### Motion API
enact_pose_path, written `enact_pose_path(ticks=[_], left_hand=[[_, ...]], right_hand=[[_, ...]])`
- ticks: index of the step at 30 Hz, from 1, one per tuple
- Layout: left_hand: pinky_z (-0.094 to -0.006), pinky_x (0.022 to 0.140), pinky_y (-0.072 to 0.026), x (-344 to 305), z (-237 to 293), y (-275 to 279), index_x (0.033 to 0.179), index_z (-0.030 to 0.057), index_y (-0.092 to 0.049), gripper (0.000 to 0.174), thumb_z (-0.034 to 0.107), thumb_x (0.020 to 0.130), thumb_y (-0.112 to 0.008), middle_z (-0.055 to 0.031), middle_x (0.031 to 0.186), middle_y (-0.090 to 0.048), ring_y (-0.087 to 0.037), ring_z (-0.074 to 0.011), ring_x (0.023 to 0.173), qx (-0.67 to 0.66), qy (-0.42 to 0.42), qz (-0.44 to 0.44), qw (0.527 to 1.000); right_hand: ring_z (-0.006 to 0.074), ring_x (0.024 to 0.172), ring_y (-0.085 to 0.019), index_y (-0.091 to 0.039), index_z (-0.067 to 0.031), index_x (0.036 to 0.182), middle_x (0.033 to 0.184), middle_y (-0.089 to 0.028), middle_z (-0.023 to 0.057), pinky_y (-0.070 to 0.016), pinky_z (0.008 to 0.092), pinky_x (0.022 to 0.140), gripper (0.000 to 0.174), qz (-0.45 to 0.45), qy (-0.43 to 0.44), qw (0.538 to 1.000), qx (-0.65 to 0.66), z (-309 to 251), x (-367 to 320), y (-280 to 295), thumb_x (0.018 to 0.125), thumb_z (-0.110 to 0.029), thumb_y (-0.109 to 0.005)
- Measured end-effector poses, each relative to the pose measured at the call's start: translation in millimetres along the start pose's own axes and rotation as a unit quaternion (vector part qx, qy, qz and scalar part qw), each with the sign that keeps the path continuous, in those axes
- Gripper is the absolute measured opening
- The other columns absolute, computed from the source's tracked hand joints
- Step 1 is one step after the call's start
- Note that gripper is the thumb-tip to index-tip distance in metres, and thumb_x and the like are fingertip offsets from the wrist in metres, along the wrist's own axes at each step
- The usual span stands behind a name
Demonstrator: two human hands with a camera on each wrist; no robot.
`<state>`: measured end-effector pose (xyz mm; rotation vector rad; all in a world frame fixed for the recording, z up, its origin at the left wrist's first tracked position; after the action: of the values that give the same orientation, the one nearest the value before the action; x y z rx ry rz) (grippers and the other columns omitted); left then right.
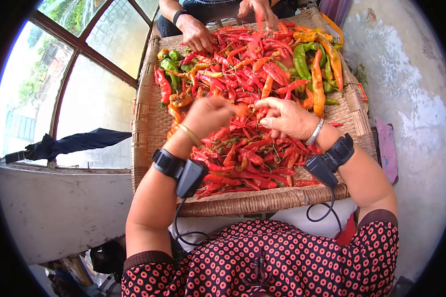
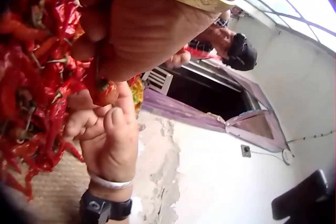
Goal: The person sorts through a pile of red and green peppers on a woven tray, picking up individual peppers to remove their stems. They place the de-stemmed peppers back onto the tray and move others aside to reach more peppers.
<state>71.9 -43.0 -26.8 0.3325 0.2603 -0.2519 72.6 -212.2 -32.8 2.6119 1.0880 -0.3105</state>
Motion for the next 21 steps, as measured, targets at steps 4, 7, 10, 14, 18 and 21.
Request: enact_pose_path(ticks=[4, 7, 10, 14, 18, 21], left_hand=[[-0.0233, 0.047, -0.0418, 8, -5, 44, 0.085, -0.0011, -0.061, 0.027, 0.025, 0.082, -0.053, -0.0048, 0.067, -0.058, -0.050, -0.0102, 0.049, -0.040, -0.056, 0.192, 0.979], [-0.0293, 0.057, -0.0464, 1, 8, 19, 0.085, 0.0010, -0.061, 0.023, 0.023, 0.078, -0.057, -0.0110, 0.075, -0.062, -0.058, -0.0215, 0.060, 0.266, -0.241, 0.141, 0.923], [-0.0373, 0.068, -0.0465, 3, -12, -20, 0.087, 0.0064, -0.061, 0.024, 0.024, 0.070, -0.061, -0.0131, 0.082, -0.061, -0.058, -0.0301, 0.076, 0.423, -0.128, -0.020, 0.897], [-0.0394, 0.069, -0.0463, 4, -27, -27, 0.090, 0.0080, -0.058, 0.025, 0.022, 0.070, -0.059, -0.0126, 0.082, -0.060, -0.058, -0.0296, 0.079, 0.487, -0.062, -0.082, 0.867], [-0.0381, 0.069, -0.0463, 0, -24, -30, 0.090, 0.0088, -0.058, 0.023, 0.018, 0.069, -0.057, -0.0120, 0.082, -0.061, -0.058, -0.0292, 0.079, 0.497, -0.066, -0.134, 0.855], [-0.0370, 0.065, -0.0464, -4, -24, -32, 0.085, 0.0088, -0.059, 0.020, 0.018, 0.068, -0.058, -0.0115, 0.075, -0.061, -0.058, -0.0280, 0.073, 0.464, -0.105, -0.162, 0.865]], right_hand=[[0.0266, 0.073, -0.059, -0.057, -0.0028, 0.096, 0.082, -0.059, 0.0119, -0.0465, 0.0349, 0.068, 0.030, 0.018, 0.228, 0.912, -0.341, -6, 0, -5, 0.071, -0.020, -0.060], [0.0292, 0.081, -0.057, -0.060, -0.0062, 0.088, 0.083, -0.058, 0.0136, -0.0449, 0.0375, 0.071, 0.027, -0.029, 0.158, 0.906, -0.392, 11, 2, -16, 0.066, -0.022, -0.063], [0.0285, 0.078, -0.057, -0.061, -0.0069, 0.079, 0.081, -0.058, 0.0133, -0.0450, 0.0376, 0.069, 0.019, -0.058, 0.134, 0.894, -0.424, 18, 5, -19, 0.065, -0.020, -0.062], [0.0290, 0.075, -0.057, -0.061, -0.0066, 0.073, 0.075, -0.058, 0.0116, -0.0451, 0.0373, 0.067, 0.013, -0.079, 0.123, 0.903, -0.405, 11, 3, -19, 0.064, -0.016, -0.059], [0.0290, 0.075, -0.057, -0.061, -0.0066, 0.074, 0.075, -0.058, 0.0113, -0.0452, 0.0383, 0.066, 0.015, -0.038, 0.183, 0.888, -0.420, 7, 0, -24, 0.066, -0.019, -0.061], [0.0287, 0.074, -0.057, -0.061, -0.0066, 0.073, 0.074, -0.058, 0.0114, -0.0454, 0.0386, 0.065, 0.015, -0.073, 0.139, 0.896, -0.416, 16, 7, -23, 0.065, -0.019, -0.062]])
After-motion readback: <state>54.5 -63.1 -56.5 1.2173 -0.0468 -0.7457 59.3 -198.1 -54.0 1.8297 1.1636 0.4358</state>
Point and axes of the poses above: each hand's wrist, its own x-axis towards the middle knuckle, its own y-axis out of the back of the hand, z = x × y, the point moved 6 cm from there along x, towards the middle knuckle
